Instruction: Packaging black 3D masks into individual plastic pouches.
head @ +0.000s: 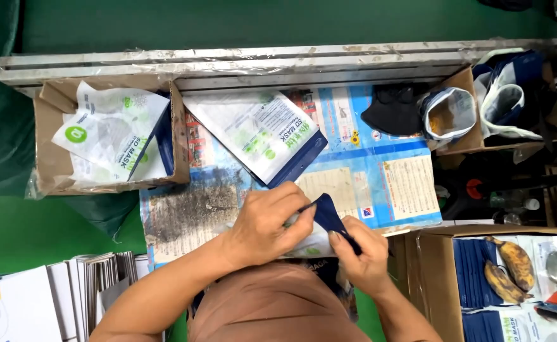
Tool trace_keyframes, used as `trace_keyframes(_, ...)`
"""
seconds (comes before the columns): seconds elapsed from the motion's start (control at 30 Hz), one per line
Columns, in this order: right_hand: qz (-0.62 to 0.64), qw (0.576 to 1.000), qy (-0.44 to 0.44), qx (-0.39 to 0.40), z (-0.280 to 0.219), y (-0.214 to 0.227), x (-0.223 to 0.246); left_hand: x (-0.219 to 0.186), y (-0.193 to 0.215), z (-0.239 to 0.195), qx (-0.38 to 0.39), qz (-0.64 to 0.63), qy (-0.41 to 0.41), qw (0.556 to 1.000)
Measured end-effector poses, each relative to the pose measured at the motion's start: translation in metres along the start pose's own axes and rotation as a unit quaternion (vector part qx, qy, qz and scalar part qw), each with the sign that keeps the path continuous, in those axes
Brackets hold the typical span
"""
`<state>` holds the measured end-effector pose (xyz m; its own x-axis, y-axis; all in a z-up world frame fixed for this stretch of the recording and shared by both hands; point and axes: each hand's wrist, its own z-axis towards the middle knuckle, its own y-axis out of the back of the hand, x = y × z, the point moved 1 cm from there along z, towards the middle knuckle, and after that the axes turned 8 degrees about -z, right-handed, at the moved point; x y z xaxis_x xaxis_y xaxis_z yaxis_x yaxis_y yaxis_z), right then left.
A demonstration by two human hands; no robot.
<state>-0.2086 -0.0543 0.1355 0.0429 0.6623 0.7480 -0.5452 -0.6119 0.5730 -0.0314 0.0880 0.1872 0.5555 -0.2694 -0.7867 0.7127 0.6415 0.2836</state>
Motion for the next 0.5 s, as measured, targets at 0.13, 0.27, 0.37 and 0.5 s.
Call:
trace_keyframes(0.13, -0.009, 0.997, -0.072, -0.012, -0.013, -0.004, -0.021, 0.009, -0.003, 0.004, -0.028, 0.012, -0.032, 0.999)
trace_keyframes(0.27, 0.071, 0.991, -0.111, 0.023, -0.038, -0.003, -0.082, 0.021, 0.005, 0.0, -0.06, -0.033, 0.036, 0.997)
trace_keyframes(0.37, 0.103, 0.983, -0.149, -0.035, -0.066, -0.008, -0.124, 0.026, 0.004, -0.003, -0.083, -0.064, 0.065, 0.992)
trace_keyframes(0.5, 0.206, 0.948, -0.218, -0.106, -0.092, -0.002, -0.19, 0.038, -0.002, -0.002, -0.061, -0.126, 0.098, 0.985)
